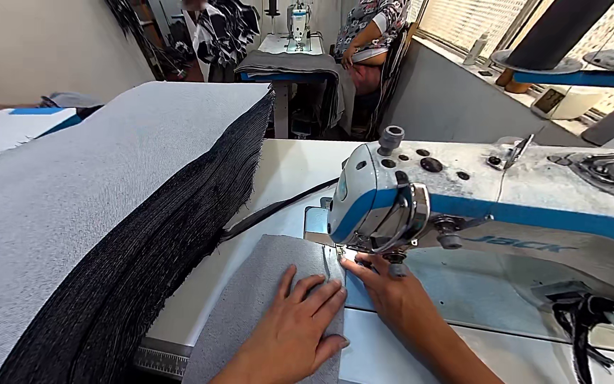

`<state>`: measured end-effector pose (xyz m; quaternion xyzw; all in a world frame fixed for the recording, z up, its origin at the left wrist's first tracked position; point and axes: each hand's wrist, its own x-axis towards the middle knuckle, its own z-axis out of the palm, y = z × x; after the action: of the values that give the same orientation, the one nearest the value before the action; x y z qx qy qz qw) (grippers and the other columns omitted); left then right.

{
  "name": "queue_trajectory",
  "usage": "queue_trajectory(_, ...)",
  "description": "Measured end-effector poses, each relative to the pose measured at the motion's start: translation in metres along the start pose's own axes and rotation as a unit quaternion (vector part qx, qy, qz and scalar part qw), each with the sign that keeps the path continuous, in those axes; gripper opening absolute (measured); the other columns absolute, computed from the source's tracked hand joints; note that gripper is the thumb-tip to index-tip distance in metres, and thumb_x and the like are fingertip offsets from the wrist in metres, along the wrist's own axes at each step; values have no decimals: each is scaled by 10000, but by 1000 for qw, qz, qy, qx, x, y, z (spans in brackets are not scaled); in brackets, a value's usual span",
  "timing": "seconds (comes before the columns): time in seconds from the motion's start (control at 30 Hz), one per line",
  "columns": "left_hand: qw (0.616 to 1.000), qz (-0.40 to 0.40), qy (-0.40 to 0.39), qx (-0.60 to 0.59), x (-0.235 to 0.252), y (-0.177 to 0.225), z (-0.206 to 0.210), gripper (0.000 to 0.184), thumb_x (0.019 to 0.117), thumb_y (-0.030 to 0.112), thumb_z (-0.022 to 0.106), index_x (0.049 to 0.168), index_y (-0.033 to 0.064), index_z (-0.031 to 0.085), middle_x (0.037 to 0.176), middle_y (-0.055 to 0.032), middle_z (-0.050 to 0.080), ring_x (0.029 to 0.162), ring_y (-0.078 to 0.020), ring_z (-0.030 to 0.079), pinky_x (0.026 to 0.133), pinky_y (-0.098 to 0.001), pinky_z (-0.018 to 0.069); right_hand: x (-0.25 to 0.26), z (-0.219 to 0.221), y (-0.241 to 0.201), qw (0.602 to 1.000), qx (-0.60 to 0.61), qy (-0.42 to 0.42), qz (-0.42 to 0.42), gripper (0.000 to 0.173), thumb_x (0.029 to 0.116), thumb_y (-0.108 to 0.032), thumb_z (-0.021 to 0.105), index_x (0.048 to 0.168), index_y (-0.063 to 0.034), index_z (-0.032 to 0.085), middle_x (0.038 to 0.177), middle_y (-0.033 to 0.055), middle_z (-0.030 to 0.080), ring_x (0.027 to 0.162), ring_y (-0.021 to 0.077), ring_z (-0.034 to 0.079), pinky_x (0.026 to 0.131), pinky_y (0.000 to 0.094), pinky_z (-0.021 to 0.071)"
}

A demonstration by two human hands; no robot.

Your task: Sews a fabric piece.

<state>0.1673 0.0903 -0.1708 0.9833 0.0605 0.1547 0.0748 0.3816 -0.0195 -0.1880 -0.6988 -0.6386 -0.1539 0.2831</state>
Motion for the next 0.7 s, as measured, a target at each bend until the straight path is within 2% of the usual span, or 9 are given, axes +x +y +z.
queue_trajectory(0.33, 1000, -2, 7, 3, 1, 3, 0, 591, 1054, 553, 369, 1483, 182, 537, 1511, 15, 549, 1411, -257, 491, 1143, -630, 321, -1, 1, 2, 1000, 1, -2, 1, 451, 908, -77, 471, 1169, -265, 787, 1103, 106, 739, 1007, 309, 709, 810, 439, 578)
queue_trajectory(0.53, 1000, -13, 26, 4, 6, 7, 0, 550, 1036, 524, 442, 1419, 161, 596, 1422, -10, 620, 1327, -280, 568, 1099, -656, 360, 1, 1, 1, 1000, 8, 1, -5, 455, 893, -63, 464, 1157, -238, 791, 1102, 115, 742, 988, 321, 716, 807, 452, 582)
queue_trajectory(0.7, 999, -19, 26, 17, 6, 9, 4, 561, 1046, 532, 409, 1435, 166, 580, 1433, -10, 609, 1334, -279, 560, 1098, -647, 367, 1, 1, 2, 1000, 6, -1, -3, 447, 907, -75, 463, 1160, -248, 788, 1102, 101, 737, 1004, 307, 709, 816, 447, 578)
